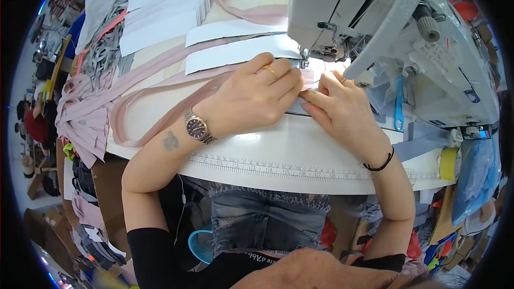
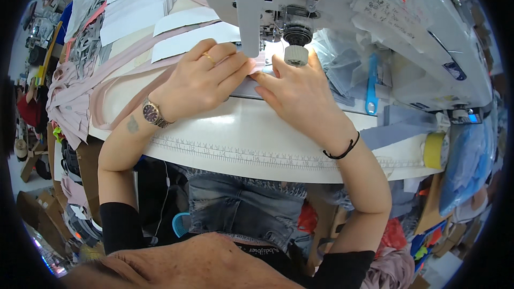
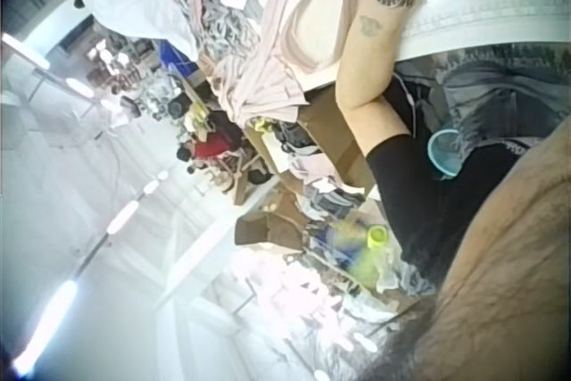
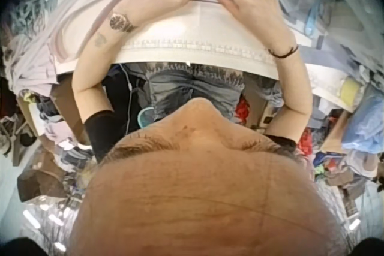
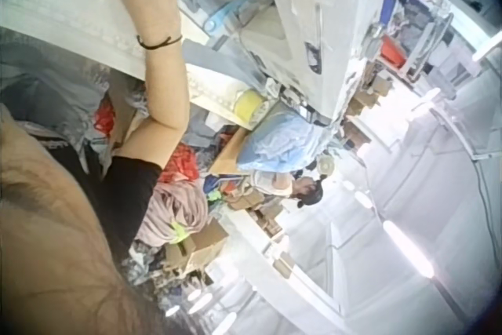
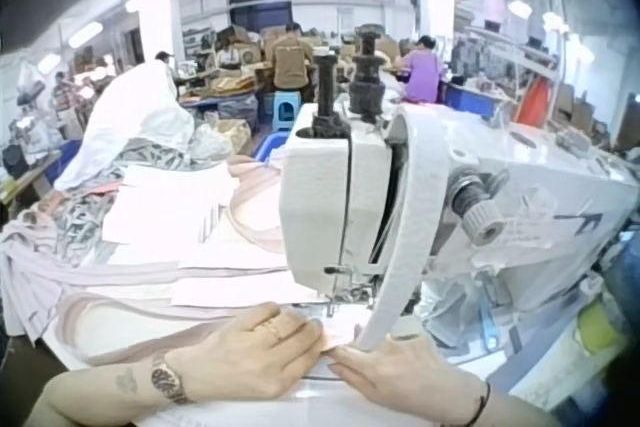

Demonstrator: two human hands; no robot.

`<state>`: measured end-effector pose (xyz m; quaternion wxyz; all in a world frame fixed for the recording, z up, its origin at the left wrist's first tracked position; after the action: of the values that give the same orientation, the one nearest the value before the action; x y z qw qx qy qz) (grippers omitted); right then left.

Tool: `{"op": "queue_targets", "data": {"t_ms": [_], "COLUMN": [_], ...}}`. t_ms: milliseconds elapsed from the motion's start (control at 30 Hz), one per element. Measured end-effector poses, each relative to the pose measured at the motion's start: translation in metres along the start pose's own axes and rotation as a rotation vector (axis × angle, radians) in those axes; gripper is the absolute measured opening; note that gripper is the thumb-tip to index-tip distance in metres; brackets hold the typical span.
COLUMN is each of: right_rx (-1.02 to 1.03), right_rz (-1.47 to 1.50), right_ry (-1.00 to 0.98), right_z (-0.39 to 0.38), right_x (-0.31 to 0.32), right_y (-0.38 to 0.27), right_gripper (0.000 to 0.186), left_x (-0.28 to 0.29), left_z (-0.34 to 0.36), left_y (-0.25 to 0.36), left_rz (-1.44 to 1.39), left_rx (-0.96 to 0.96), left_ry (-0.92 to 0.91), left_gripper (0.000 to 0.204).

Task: The person aligns fabric strips and straps under a sewing machine needle, stitches them together repeatedly, and gathers the bundle of sewn pieces by hand.

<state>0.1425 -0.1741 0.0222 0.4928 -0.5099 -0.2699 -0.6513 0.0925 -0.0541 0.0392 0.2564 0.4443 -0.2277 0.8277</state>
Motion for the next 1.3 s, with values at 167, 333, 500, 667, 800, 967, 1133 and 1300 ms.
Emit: {"op": "queue_targets", "data": {"t_ms": [167,333,500,667,800,967,1133,1300], "right_rx": [0.005,0.029,0.035,0.018,0.044,0.050,0.069,0.151], "right_rz": [-0.023,-0.057,-0.058,-0.050,-0.055,0.018,0.093,0.087], "right_ry": [-0.009,-0.004,0.031,0.024,0.019,0.019,0.075,0.026], "right_z": [0.001,0.000,0.000,-0.001,-0.001,-0.003,0.009,0.010], "right_x": [0.001,-0.002,0.001,0.000,0.004,0.014,0.017,0.022], "right_y": [-0.004,-0.005,-0.006,-0.006,-0.006,0.004,0.001,-0.014], "right_gripper": [0.027,0.030,0.030,0.029,0.026,0.024,0.022,0.028], "left_x": [-0.010,-0.014,-0.012,-0.012,-0.012,-0.017,-0.012,-0.019], "left_z": [-0.002,-0.006,-0.005,-0.005,-0.005,-0.007,-0.009,-0.013], "left_y": [-0.016,-0.022,-0.018,-0.017,-0.012,-0.009,-0.015,-0.016], "left_rz": [-0.230,-0.263,-0.205,-0.215,-0.213,-0.176,-0.208,-0.229], "left_rx": [0.061,0.157,0.127,0.109,0.104,0.106,0.084,0.103], "left_ry": [-0.019,-0.004,0.028,0.050,-0.042,-0.119,-0.048,-0.002], "left_gripper": [0.036,0.039,0.038,0.039,0.038,0.042,0.043,0.036]}}
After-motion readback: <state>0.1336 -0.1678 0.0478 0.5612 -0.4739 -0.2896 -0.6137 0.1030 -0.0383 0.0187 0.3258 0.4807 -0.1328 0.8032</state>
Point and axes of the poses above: each hand's wrist, its own z-axis towards the middle knuckle, its own x-axis out of the back of the hand, y = z × x, the point moved 7 cm from there along z, towards the middle knuckle, and after that the axes turned 2 degrees about x, right-handed, at the moved point
